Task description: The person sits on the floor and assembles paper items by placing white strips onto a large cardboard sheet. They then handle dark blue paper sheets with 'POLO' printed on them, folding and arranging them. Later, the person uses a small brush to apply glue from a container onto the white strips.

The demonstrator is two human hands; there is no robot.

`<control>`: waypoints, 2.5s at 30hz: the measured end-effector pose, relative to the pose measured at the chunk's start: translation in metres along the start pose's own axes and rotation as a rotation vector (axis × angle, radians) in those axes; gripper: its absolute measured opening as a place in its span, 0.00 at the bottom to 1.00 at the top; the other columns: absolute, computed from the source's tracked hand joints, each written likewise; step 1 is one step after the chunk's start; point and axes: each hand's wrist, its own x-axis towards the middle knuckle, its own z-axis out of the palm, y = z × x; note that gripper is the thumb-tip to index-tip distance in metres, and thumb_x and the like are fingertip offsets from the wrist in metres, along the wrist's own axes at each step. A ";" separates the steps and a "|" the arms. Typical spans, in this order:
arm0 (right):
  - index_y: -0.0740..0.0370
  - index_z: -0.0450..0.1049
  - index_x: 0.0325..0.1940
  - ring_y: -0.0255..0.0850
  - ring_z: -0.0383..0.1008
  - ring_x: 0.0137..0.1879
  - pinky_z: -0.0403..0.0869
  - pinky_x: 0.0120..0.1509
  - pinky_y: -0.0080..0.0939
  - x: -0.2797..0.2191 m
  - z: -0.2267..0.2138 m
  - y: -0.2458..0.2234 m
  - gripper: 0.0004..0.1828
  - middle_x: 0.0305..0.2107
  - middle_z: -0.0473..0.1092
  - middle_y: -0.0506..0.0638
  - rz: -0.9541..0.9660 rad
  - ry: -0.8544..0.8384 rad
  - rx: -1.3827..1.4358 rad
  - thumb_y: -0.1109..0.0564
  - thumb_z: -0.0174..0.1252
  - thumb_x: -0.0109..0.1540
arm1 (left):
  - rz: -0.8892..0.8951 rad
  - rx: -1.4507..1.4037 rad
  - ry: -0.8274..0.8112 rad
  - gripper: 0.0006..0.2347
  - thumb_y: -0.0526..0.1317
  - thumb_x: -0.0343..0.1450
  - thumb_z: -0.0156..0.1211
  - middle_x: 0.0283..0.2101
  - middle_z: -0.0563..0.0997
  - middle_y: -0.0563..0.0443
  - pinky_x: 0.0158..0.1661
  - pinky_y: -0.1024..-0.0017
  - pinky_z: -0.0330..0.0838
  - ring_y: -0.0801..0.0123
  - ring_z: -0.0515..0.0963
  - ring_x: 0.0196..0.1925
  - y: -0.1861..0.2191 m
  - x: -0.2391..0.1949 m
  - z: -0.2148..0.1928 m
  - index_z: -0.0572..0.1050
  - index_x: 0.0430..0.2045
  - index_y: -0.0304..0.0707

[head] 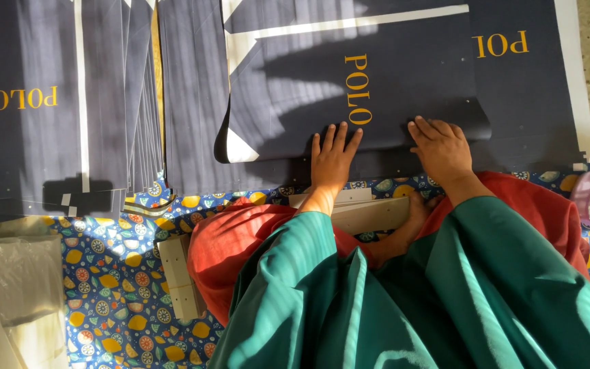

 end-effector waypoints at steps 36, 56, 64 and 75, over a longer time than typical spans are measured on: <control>0.51 0.75 0.71 0.49 0.71 0.72 0.67 0.78 0.54 -0.006 0.012 -0.024 0.26 0.64 0.74 0.54 0.103 -0.137 0.040 0.45 0.59 0.68 | -0.198 -0.023 -0.365 0.29 0.41 0.78 0.49 0.80 0.48 0.45 0.67 0.23 0.28 0.43 0.43 0.81 0.002 0.004 -0.032 0.50 0.74 0.76; 0.56 0.53 0.84 0.58 0.51 0.82 0.47 0.84 0.65 0.000 -0.010 -0.039 0.38 0.78 0.52 0.62 0.145 -0.344 0.247 0.42 0.46 0.71 | -0.225 -0.054 -0.383 0.25 0.53 0.80 0.45 0.80 0.49 0.46 0.68 0.23 0.31 0.41 0.45 0.81 0.005 -0.001 -0.032 0.51 0.74 0.75; 0.46 0.43 0.85 0.54 0.40 0.85 0.36 0.87 0.62 0.003 -0.019 -0.044 0.39 0.80 0.43 0.56 0.155 -0.562 0.256 0.34 0.34 0.72 | -0.281 -0.060 -0.422 0.24 0.56 0.81 0.40 0.82 0.41 0.51 0.69 0.27 0.23 0.45 0.38 0.82 0.012 -0.007 -0.031 0.49 0.76 0.74; 0.49 0.47 0.85 0.58 0.38 0.85 0.32 0.86 0.66 -0.001 -0.001 -0.047 0.44 0.80 0.44 0.59 0.214 -0.499 0.346 0.26 0.31 0.71 | -0.303 -0.117 -0.460 0.24 0.57 0.82 0.35 0.82 0.37 0.55 0.69 0.31 0.16 0.49 0.33 0.82 0.011 -0.006 -0.025 0.46 0.76 0.74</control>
